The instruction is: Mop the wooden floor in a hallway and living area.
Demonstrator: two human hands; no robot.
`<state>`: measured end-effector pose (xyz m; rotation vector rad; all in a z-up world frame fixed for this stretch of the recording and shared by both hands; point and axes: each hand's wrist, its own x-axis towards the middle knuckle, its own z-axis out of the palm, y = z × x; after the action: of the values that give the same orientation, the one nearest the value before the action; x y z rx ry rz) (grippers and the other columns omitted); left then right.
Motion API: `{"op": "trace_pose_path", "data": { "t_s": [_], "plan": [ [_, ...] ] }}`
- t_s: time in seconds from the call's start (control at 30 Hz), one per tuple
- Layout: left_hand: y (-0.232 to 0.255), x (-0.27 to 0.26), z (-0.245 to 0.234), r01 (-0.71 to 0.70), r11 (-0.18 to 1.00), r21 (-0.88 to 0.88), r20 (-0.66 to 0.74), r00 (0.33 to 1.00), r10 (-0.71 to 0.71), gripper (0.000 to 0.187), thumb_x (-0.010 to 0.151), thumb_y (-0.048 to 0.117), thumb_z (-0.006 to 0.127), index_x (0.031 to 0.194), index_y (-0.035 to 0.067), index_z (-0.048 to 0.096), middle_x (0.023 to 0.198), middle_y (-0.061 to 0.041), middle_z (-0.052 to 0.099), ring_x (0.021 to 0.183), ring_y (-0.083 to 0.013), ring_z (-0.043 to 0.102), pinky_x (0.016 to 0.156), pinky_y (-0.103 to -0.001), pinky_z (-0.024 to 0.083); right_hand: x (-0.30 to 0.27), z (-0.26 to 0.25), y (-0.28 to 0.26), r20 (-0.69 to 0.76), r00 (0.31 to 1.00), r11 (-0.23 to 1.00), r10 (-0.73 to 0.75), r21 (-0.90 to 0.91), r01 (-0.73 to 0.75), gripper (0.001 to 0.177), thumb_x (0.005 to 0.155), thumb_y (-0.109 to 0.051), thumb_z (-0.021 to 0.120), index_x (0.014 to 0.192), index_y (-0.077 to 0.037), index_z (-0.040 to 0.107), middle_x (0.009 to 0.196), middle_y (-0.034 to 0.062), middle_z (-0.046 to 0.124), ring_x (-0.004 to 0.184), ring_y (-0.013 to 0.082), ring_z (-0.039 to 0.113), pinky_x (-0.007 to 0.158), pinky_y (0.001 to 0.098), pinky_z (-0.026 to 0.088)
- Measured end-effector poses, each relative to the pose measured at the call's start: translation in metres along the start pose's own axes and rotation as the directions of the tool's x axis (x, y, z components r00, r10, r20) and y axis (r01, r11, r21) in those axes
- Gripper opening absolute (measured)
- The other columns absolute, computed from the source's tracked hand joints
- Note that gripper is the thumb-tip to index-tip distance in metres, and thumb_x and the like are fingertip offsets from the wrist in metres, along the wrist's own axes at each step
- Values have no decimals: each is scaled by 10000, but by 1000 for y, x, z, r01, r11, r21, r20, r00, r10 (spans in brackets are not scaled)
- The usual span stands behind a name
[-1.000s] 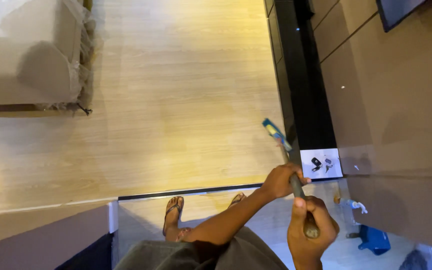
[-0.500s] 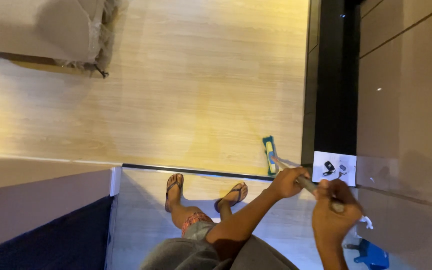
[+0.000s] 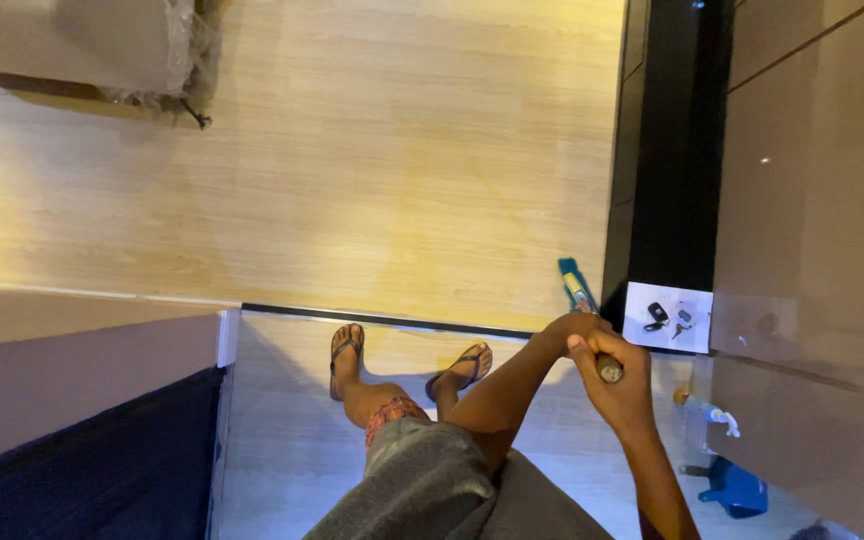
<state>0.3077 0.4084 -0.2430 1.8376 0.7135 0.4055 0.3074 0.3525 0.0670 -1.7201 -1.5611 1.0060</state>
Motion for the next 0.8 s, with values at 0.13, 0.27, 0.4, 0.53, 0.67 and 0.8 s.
{"op": "trace_pose_path", "data": {
  "t_s": [0.13,0.27,0.4,0.53,0.67,0.8],
  "plan": [
    [63,-41,-54,39,996,84,34,999,-42,310,812,375,712,1017,144,743,1061,-125,759,1023,-341,713,845,-455,568,-22,4,-23,-80,996,996,-36,78,42,395,1012,-130,692,672,-28,518,627,-5,440,599,54,372,553,240,301],
    [92,-81,-78,161,986,52,-156,976,-151,283,749,303,719,989,162,774,1027,-130,752,991,-347,709,830,-474,568,-34,-7,-44,-290,956,971,54,240,18,290,1019,-136,622,755,-16,614,693,9,551,634,65,466,582,238,361],
    [109,-101,-84,221,970,-105,-348,905,-244,239,710,233,663,893,157,796,911,-130,753,895,-358,711,778,-463,575,-40,-12,-54,-301,952,924,50,377,71,410,1112,-161,605,730,-26,543,701,25,527,707,108,544,685,271,444],
    [155,-91,-92,158,979,-128,-395,897,-196,240,822,325,677,763,102,745,787,-162,712,812,-376,690,763,-459,561,-47,-37,-103,-335,935,962,119,273,-25,390,1095,-164,595,745,7,622,674,53,581,625,111,497,633,280,390],
    [165,-72,-76,88,986,-141,-344,930,-132,427,898,405,721,670,49,658,733,-193,676,754,-398,675,727,-475,535,-47,-49,-106,-303,952,989,-35,127,77,382,1072,-215,604,747,-16,616,657,37,587,575,100,514,551,268,424],
    [89,-47,-16,-64,986,-152,-379,925,2,313,780,362,726,845,62,669,842,-203,709,797,-410,693,726,-481,546,-34,-28,-64,-112,991,983,-71,-178,50,218,971,-190,676,836,-18,682,696,41,634,581,103,537,516,272,417]
  ]
}}
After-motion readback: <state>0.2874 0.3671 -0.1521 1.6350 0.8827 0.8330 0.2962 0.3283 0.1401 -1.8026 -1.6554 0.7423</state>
